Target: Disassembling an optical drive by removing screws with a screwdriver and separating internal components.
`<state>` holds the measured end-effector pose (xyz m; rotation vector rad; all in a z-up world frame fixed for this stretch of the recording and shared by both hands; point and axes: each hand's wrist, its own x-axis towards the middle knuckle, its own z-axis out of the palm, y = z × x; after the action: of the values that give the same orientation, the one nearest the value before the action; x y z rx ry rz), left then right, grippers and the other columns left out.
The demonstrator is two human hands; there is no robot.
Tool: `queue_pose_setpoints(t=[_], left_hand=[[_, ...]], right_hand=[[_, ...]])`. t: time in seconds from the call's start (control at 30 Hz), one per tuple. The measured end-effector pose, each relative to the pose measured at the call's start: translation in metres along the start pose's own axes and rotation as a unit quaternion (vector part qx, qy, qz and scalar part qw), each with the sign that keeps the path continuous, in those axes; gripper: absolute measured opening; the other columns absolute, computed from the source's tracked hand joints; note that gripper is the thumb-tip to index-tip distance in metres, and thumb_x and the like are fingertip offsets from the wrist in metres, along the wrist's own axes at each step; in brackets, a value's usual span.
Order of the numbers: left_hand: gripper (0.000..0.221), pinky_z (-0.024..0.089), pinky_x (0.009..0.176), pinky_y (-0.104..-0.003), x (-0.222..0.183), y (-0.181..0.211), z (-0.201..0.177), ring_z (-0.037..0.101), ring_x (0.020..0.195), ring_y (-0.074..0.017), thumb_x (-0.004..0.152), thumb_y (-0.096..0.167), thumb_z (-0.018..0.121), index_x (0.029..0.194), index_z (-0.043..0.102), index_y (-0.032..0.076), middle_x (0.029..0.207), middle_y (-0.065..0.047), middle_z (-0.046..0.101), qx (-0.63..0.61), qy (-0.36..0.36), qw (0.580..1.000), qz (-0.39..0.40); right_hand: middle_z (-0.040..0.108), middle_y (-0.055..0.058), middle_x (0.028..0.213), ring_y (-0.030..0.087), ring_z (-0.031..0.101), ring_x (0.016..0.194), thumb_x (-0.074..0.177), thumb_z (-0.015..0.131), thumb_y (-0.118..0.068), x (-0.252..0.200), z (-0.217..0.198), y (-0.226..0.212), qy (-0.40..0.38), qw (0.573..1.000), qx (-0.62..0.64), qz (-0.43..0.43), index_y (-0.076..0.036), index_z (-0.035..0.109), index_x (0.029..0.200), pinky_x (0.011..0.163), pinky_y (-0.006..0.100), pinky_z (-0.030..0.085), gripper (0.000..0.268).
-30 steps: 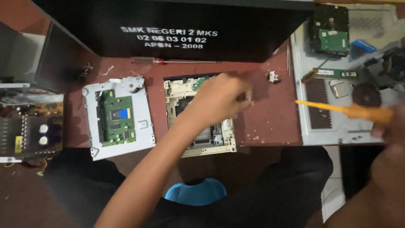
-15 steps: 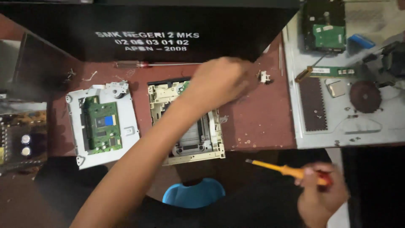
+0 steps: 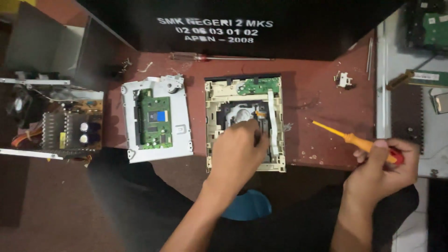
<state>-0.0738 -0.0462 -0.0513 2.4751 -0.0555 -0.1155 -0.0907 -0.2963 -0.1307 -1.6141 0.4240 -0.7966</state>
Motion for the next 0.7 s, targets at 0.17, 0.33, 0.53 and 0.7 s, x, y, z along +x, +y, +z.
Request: queue_pose_setpoints(t=[0.17, 0.33, 0.53, 0.7], left_hand=[[0.026, 0.040, 0.038, -0.036, 0.001, 0.005, 0.003, 0.050, 0.044, -0.0198, 0.090, 0.014, 0.061, 0.068, 0.047, 0.009, 0.054, -0.004, 0.049, 0.049, 0.012, 0.999, -0.018], [0.021, 0.039, 0.039, -0.032, -0.004, 0.004, -0.016, 0.050, 0.045, -0.0163, 0.090, 0.008, 0.063, 0.072, 0.053, 0.010, 0.057, -0.003, 0.053, 0.010, 0.022, 1.000, -0.011], [0.006, 0.054, 0.058, -0.029, 0.002, 0.019, -0.055, 0.074, 0.061, -0.0103, 0.086, 0.018, 0.068, 0.081, 0.071, 0.016, 0.068, 0.003, 0.075, -0.104, 0.065, 0.992, 0.022], [0.009, 0.061, 0.062, -0.024, 0.038, 0.058, -0.048, 0.075, 0.063, -0.0087, 0.083, 0.010, 0.067, 0.081, 0.075, 0.013, 0.069, 0.003, 0.077, -0.183, 0.037, 0.977, 0.104]], right_hand=[[0.048, 0.012, 0.081, 0.019, 0.052, 0.059, 0.110, 0.065, -0.014, -0.002, -0.003, 0.009, -0.023, 0.999, -0.026, -0.035, 0.000, 0.049, 0.110, 0.059, 0.033, 0.051, 0.021], [0.053, 0.017, 0.092, 0.021, 0.058, 0.064, 0.112, 0.065, -0.006, -0.007, 0.000, 0.001, -0.029, 0.994, -0.078, -0.077, 0.005, 0.053, 0.109, 0.063, 0.034, 0.057, 0.017], [0.053, 0.011, 0.087, 0.016, 0.052, 0.070, 0.104, 0.064, -0.030, -0.022, -0.010, -0.005, -0.002, 0.999, -0.025, -0.044, -0.004, 0.051, 0.104, 0.058, 0.028, 0.050, 0.029], [0.058, 0.012, 0.084, 0.020, 0.056, 0.075, 0.098, 0.063, -0.034, -0.059, -0.030, 0.007, 0.022, 0.998, -0.006, -0.056, -0.007, 0.051, 0.092, 0.066, 0.030, 0.046, 0.031]])
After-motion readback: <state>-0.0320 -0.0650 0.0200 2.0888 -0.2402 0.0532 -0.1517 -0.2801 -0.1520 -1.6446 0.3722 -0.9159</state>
